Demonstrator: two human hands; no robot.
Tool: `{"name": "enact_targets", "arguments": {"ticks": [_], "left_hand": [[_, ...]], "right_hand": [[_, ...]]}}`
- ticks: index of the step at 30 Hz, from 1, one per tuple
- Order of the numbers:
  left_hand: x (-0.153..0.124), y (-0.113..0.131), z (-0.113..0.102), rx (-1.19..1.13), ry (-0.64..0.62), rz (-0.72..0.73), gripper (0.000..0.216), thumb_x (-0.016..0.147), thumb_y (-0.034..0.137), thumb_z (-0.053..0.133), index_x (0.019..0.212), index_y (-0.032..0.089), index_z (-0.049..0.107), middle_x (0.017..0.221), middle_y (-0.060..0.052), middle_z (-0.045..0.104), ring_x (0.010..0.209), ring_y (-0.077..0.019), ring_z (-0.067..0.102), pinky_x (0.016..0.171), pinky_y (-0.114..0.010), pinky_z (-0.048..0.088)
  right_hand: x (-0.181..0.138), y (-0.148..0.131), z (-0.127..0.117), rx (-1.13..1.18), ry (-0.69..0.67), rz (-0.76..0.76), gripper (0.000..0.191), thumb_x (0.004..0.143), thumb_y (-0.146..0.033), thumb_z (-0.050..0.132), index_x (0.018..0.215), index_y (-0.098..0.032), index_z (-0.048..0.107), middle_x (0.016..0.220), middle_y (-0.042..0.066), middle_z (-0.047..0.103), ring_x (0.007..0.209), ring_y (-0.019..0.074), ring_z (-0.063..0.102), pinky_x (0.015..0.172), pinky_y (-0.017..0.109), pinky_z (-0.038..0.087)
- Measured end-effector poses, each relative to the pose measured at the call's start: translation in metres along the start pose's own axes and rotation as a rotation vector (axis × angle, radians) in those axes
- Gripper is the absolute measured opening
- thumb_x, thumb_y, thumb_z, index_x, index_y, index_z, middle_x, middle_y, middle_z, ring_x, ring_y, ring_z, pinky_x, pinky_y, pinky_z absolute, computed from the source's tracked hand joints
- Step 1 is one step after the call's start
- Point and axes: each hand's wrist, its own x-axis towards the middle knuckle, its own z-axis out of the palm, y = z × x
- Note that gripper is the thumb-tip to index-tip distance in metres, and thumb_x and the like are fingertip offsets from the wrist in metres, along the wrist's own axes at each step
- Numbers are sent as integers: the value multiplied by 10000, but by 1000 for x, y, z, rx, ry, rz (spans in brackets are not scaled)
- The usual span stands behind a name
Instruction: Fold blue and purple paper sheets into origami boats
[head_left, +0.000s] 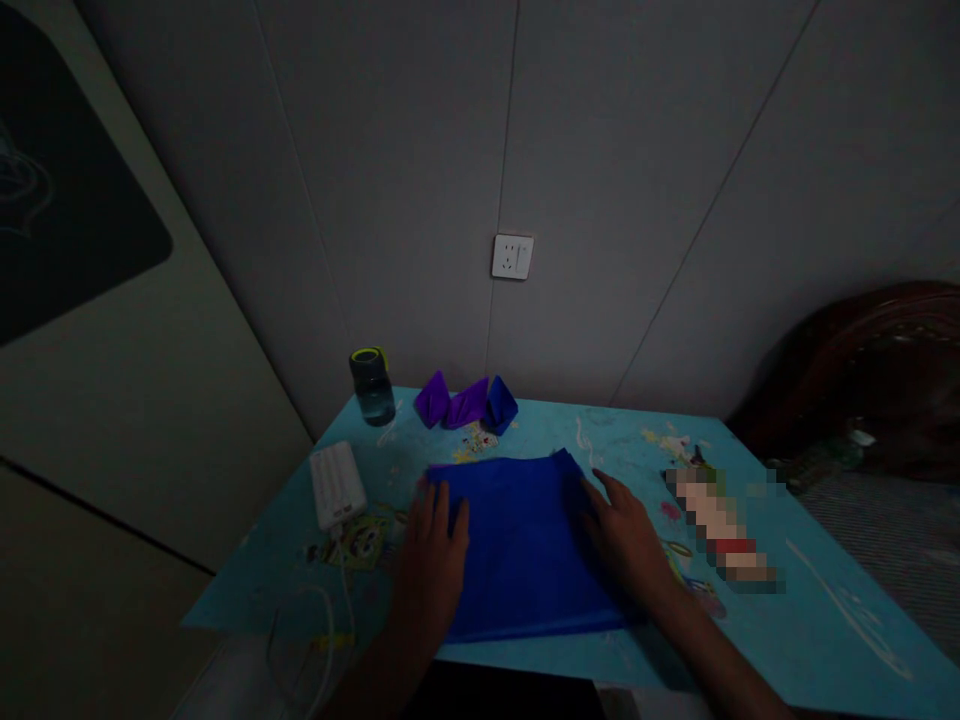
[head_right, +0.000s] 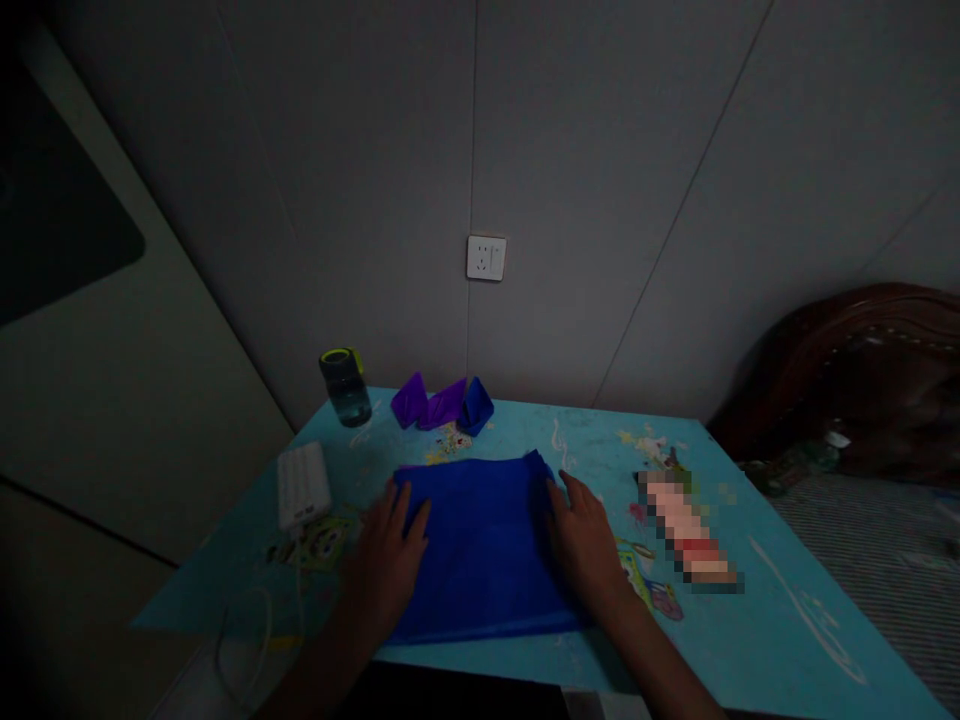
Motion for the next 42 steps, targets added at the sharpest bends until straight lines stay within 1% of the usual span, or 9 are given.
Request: {"name": "enact_targets", "arguments": {"ticks": [4, 9, 15, 21, 27, 30, 33, 37, 42], "left_hand": [[4, 29, -8, -159, -167, 184, 597, 892, 464, 566, 1429, 222, 469, 1548, -178, 354, 1433, -377, 297, 1145, -566, 273], [9, 31, -5, -302, -319, 345, 700, 859, 605, 530, 1484, 345, 351, 1604, -148, 218, 1466, -410, 166, 1123, -686, 142], [10, 12, 5, -445, -309, 386, 709, 853, 563, 569, 1489, 372, 320, 1622, -106, 174, 1479, -377, 150, 1137, -674, 99], [10, 8, -1, -518, -306, 406, 707, 859, 519, 594, 1491, 364, 318, 1627, -92, 136, 1486, -363, 122, 1153, -661, 74], [20, -6, -4, -679, -506, 478, 786, 854, 443, 619, 1524, 320, 228, 1623, -106, 80, 1488, -356, 53, 1153, -661, 63], [42, -11, 1, -972, -494, 299, 666, 890, 391, 567, 1501, 272, 328, 1577, -117, 306, 1456, -313, 266, 1174, -581, 186], [76, -6, 11, -1364, -232, -180, 495, 953, 434, 445, 1398, 224, 499, 1364, -145, 592, 1217, -270, 592, 1066, -491, 426], [111, 9, 28, -1700, -71, -432, 522, 939, 498, 467, 1363, 196, 501, 1327, -151, 608, 1110, -247, 657, 977, -418, 507], [109, 14, 54, -1647, -25, -564, 519, 911, 471, 520, 1354, 202, 484, 1412, -141, 528, 1248, -243, 557, 953, -351, 515]], "right_hand": [[11, -30, -15, -23, -29, -158, 464, 904, -123, 459, 1363, -110, 532, 1455, 202, 469, 1336, 325, 451, 1095, 461, 385], [66, -65, -23, 55, -176, -77, 471, 928, -215, 497, 1388, -115, 506, 1370, 219, 550, 1237, 326, 548, 1034, 437, 421], [137, -98, 23, 184, -115, 25, 639, 930, -429, 552, 1463, -118, 385, 1501, 266, 365, 1331, 375, 439, 1028, 475, 387], [143, -92, 69, 337, 49, 159, 418, 970, -419, 474, 1197, -94, 606, 1368, 262, 520, 1224, 330, 550, 1027, 479, 387], [126, -67, 61, 418, 175, 167, 415, 1022, -332, 294, 1186, -132, 619, 1301, 168, 614, 1189, 233, 593, 1024, 380, 442], [104, -62, 55, 455, 305, 95, 403, 1012, -343, 338, 1167, -137, 647, 1289, 163, 628, 1173, 258, 602, 1017, 434, 462], [85, -63, 47, 464, 330, -34, 353, 999, -333, 396, 1159, -183, 673, 1274, 139, 644, 1154, 260, 611, 1012, 457, 471], [75, -68, 30, 495, 261, -220, 306, 984, -307, 454, 1178, -227, 676, 1265, 123, 647, 1155, 254, 602, 1000, 455, 473], [74, -76, 24, 603, 107, -253, 292, 990, -328, 436, 1098, -221, 685, 1038, 100, 723, 980, 242, 656, 913, 429, 490]]}}
